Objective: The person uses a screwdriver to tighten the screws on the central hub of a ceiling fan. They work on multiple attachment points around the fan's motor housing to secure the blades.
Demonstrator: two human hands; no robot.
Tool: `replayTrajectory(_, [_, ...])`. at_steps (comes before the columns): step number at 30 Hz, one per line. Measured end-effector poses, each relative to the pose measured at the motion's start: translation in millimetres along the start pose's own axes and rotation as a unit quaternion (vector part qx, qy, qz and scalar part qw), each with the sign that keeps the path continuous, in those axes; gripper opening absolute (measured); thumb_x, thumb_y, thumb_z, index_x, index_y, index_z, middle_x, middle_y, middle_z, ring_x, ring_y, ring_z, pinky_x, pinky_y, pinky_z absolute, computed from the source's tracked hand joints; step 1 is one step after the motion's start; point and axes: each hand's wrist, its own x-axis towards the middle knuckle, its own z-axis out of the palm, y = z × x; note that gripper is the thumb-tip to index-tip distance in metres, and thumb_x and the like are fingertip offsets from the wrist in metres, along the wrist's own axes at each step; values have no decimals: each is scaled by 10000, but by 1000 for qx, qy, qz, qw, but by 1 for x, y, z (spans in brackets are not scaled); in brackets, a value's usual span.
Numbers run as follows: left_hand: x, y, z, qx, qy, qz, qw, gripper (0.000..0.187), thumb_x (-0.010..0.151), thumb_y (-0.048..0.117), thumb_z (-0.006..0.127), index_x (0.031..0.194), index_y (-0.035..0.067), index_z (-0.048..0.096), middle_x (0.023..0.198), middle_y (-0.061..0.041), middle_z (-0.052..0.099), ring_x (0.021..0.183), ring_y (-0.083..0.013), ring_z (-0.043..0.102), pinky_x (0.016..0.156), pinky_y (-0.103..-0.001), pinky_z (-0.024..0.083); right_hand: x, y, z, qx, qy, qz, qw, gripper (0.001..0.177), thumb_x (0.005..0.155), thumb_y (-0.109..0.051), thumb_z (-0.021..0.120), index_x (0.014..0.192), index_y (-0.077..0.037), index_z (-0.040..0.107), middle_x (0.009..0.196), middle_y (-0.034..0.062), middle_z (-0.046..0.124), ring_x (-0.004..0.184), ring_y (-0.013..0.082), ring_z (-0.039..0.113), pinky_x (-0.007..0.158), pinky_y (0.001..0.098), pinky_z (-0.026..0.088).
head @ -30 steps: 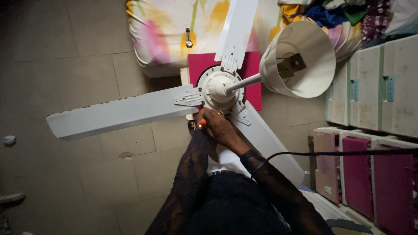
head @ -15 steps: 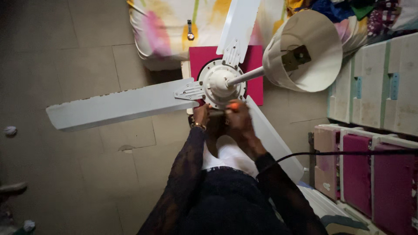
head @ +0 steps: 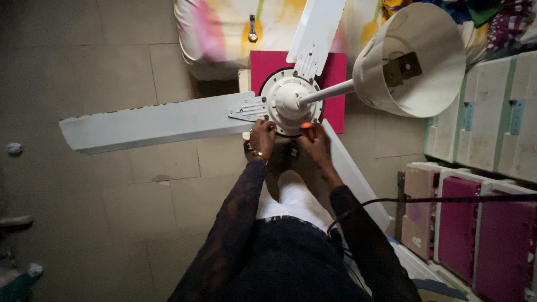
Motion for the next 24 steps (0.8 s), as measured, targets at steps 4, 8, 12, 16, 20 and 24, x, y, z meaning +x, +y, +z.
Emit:
replayTrajectory(4, [7,-2,1,93,-6,26,995,50,823,145,739,852,179,761,1031,-66,699,946,-340,678,783,-478,550,-3,-9,23,-19,-43,-61,997,376,785,-160,765,1127,-43,664,959,105,679,866,242,659,770,376,532])
replayTrajectory(8, [12,-15,6,103,-20,41,994,70,856,157,719,894,197,762,1000,-75,704,965,-344,675,818,-481,549,-4,-20,33,-51,-73,-72,993,356,767,-171,750,1094,-48,680,951,158,674,892,325,658,796,420,528])
replayTrajectory(12, [13,-22,12,77,-34,-5,996,91,859,168,725,918,218,772,974,-74,715,948,-342,677,827,-486,548,1,-18,39,-93,-95,-61,989,379,750,-220,796,1063,-41,680,936,178,677,892,355,657,790,447,519])
replayTrajectory(16, [13,-23,14,86,-1,13,996,105,793,154,765,890,193,767,934,-85,700,937,-337,669,801,-488,530,7,-3,51,-94,-84,-31,992,374,762,-233,793,1051,-31,670,934,180,690,856,347,673,754,446,530])
replayTrajectory(20, [9,-22,15,65,28,28,997,117,783,200,804,875,161,743,917,-72,691,921,-324,670,801,-478,517,17,19,66,-77,-73,11,994,364,735,-260,812,986,-29,683,834,165,697,751,322,681,684,429,533])
replayTrajectory(24, [7,-14,10,62,30,9,998,178,757,208,824,889,143,723,936,-75,682,929,-321,675,794,-483,505,25,32,79,-109,-46,69,991,324,827,-288,806,868,2,666,748,159,671,673,308,644,656,435,509])
